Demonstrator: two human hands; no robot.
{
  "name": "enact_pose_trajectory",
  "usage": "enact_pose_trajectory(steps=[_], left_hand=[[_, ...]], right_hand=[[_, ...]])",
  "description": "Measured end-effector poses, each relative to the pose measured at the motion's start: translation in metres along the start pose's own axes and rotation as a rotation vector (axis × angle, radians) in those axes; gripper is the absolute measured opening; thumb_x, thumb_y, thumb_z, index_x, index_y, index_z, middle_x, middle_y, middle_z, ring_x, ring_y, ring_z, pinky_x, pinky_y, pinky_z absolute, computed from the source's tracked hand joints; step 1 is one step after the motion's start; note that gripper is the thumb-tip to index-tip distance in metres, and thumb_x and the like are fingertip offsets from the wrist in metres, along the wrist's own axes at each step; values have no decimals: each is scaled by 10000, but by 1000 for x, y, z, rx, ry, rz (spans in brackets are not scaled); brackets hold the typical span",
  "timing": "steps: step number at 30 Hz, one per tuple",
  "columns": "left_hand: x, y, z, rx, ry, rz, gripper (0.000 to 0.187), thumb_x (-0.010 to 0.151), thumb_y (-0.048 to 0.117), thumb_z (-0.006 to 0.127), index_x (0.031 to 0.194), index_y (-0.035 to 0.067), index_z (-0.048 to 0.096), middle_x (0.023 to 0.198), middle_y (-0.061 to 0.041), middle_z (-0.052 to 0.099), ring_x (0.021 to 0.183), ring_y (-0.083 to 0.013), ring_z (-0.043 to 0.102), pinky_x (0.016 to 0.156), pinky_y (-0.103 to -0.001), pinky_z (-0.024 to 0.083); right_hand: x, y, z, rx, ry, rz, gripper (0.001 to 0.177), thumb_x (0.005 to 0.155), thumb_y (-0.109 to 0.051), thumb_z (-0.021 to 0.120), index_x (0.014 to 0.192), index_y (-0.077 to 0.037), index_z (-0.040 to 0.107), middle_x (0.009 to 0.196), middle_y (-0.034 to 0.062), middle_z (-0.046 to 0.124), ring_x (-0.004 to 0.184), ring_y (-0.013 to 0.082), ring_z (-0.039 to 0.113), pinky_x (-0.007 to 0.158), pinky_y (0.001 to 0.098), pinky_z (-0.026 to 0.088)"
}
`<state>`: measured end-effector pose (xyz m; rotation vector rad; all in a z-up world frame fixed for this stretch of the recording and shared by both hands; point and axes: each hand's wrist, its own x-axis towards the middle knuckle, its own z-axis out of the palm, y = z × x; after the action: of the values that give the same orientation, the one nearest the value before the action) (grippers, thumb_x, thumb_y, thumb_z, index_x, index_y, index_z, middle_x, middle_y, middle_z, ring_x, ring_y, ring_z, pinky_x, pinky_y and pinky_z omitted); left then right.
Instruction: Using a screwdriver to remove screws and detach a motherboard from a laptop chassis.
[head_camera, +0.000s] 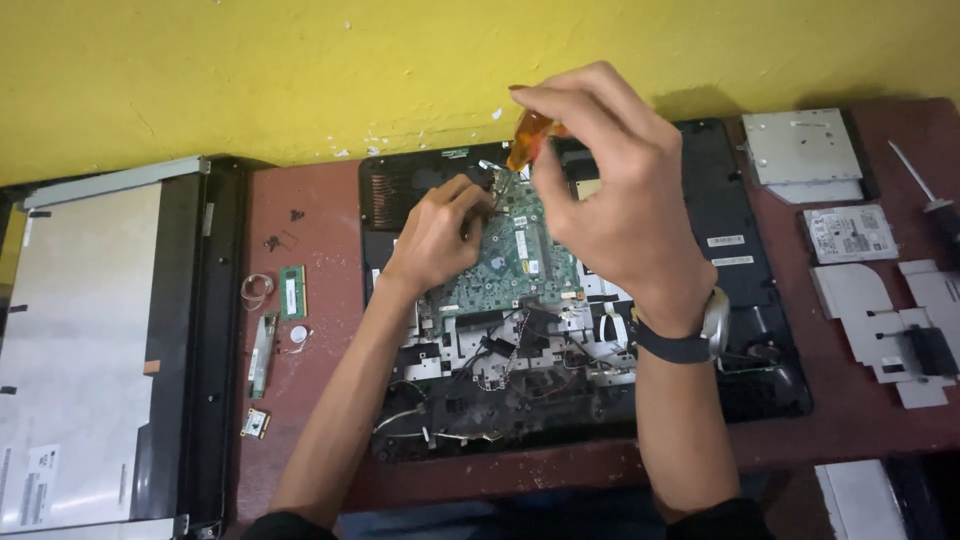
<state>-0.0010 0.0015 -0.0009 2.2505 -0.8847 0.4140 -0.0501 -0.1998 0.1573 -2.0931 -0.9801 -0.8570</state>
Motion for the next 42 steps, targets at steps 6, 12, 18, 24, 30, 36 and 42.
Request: enact_pose_trajectory(steps=[6,12,18,24,30,36,42], left_hand=[[0,2,-3,-37,-54,-100,305,678,-97,534,942,47,587,862,-102,658,714,-228,630,603,-353,515],[-1,-2,-1,-23,-66,-86,265,702,63,599,964,35,625,855,-98,661,718,-198,629,648,-331,542],[-3,-10,9,134,-33,-69,173,848,117,813,946,55,685,908,-81,677,774,-256,643,757,-395,525],[-3,-12,18,197,-33,-37,97,912,88,745,905,41,660,905,-88,672,754,-253,642,718,-398,509],[-6,-17,29,430,-73,3,132,994,179,649,924,68,655,876,-68,672,769,-209,616,749,-380,488],[-5,-17,36,713,-255,-6,145,1060,162,489,1022,61,585,941,-84,614,837,-225,568,845,-417,475],[-3,-5,17,537,-254,-103,148,1062,204,550,1034,73,612,963,-97,673,894,-240,577,821,-409,427]], right_hand=[[-3,7,4,3,-56,103,364,975,151,775,1279,63,594,1091,199,624,907,281,713,902,348,655],[-3,0,-8,-11,-6,78,364,993,192,776,1293,94,594,1145,244,641,941,316,720,901,377,669],[-4,1,-8,-28,1,83,380,995,192,777,1305,80,588,1110,223,630,930,308,709,893,379,672],[-4,0,-9,-37,21,61,363,1003,186,794,1296,93,600,1116,237,642,918,312,711,879,377,675],[-3,-2,-13,-33,27,69,345,1004,190,781,1283,93,603,1142,243,638,949,319,705,899,390,676],[-4,-2,-17,-23,40,70,321,1024,179,771,1283,93,600,1153,246,641,964,317,692,896,390,671],[-6,-1,-25,-24,54,74,319,1042,177,758,1300,90,593,1141,248,625,986,332,707,910,405,679]])
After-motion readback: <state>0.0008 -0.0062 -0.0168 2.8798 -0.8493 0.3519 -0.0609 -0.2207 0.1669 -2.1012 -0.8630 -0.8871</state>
